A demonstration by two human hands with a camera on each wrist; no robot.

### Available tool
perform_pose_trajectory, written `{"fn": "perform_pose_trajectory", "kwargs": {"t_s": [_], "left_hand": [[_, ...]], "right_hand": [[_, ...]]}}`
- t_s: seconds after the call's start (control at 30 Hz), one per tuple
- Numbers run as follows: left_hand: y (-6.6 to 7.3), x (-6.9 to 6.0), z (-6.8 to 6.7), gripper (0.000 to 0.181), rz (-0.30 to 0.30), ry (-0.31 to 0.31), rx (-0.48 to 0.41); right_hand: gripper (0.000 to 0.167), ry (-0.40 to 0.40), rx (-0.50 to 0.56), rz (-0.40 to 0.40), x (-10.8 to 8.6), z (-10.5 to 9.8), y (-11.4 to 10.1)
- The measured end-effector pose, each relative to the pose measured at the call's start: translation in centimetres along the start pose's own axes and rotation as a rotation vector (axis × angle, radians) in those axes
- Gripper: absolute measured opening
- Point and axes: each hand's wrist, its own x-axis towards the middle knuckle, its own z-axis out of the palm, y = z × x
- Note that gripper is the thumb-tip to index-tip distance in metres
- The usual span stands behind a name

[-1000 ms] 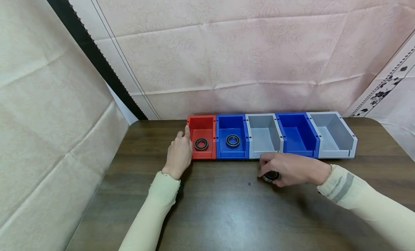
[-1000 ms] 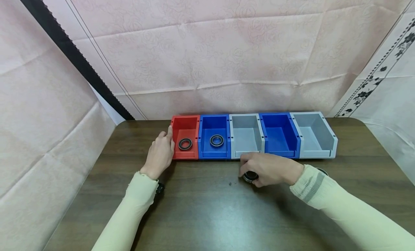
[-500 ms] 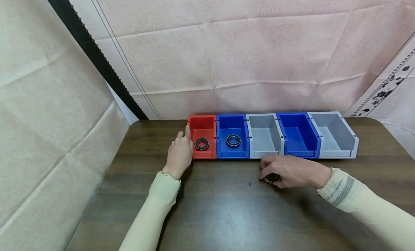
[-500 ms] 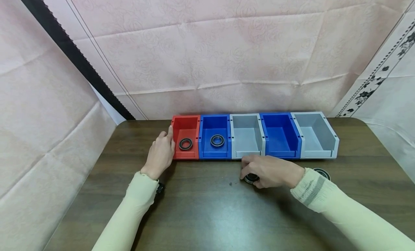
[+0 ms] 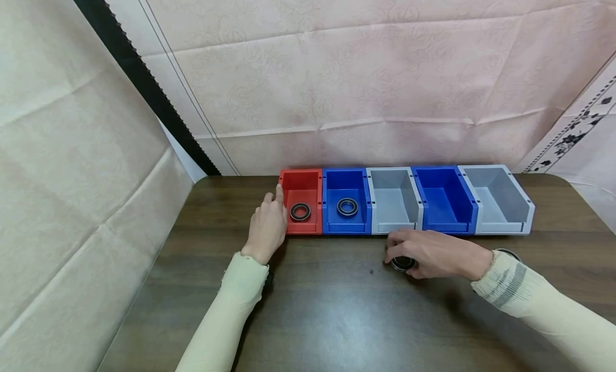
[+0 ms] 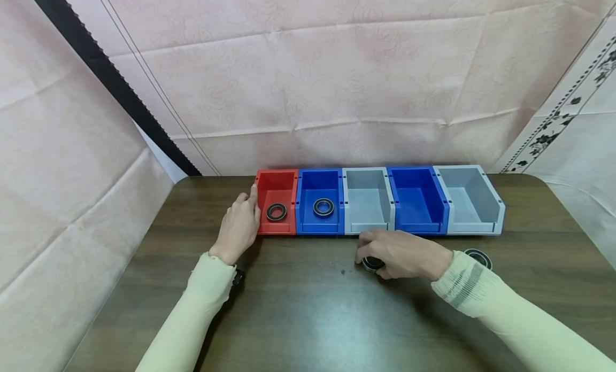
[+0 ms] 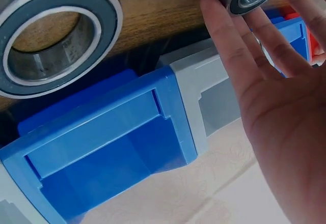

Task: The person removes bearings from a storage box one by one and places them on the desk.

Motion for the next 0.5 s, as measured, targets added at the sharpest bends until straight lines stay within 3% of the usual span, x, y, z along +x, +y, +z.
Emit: {"fn": "perform_pose_trajectory", "kwargs": {"t_s": [0.33,0.5], "left_hand": [[0.00,0.01,-0.07,0.055,-0.031,-0.043,-0.025],[0.03,0.07,-0.17,0.057,-0.030,-0.040,-0.041]], "right_hand": [[0.045,-0.023,0.013,0.079,-0.21,0.09,-0.24],[0.036,0.034,0.028,0.121,-0.55,-0.38,-0.12]]}}
